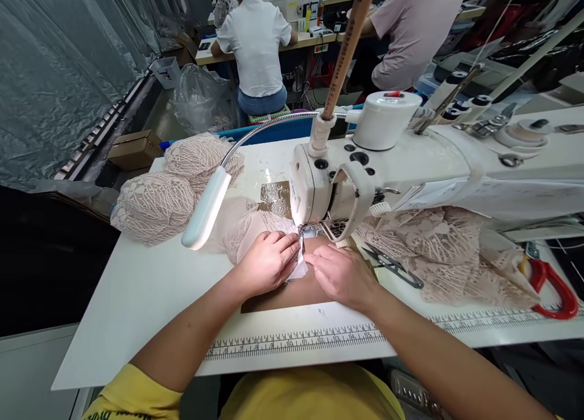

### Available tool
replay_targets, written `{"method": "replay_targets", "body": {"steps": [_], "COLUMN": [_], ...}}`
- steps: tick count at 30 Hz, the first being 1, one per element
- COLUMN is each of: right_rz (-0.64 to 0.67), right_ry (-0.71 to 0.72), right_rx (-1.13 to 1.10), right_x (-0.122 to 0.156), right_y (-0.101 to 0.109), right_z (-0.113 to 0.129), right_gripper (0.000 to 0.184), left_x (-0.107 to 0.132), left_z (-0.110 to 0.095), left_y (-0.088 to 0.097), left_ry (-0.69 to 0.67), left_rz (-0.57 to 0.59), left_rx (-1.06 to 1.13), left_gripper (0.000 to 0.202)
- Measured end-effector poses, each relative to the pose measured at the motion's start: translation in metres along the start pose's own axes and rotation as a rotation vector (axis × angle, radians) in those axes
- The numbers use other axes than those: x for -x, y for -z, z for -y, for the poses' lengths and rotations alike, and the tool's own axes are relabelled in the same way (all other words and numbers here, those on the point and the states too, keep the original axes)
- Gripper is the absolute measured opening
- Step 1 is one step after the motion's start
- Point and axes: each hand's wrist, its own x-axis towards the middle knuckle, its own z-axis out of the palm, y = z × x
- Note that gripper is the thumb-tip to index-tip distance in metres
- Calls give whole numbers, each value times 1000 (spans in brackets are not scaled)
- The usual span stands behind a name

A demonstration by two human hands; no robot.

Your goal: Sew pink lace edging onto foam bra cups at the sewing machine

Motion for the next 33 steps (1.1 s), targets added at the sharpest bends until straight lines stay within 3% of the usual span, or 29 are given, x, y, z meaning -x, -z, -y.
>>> {"method": "replay_targets", "body": {"steps": [6,14,25,33], "right_rz": [-162,60,54,64], "right_ry": [-13,50,6,-6], "right_rx": [-7,-4,32,96], "right_x": [0,1,2,1], "right_y": [2,2,-2,-5], "right_z": [3,4,6,6], "right_gripper": [26,25,24,26], "left_x": [0,0,-9,-3], "left_z": [-3,-3,2,-1], "left_y": [0,1,3,-2], "left_ry": [4,-12,29,-16], "left_rz": [-6,1,25,-14], "left_rx": [2,11,-20,-23], "left_gripper": [37,36,40,36]}}
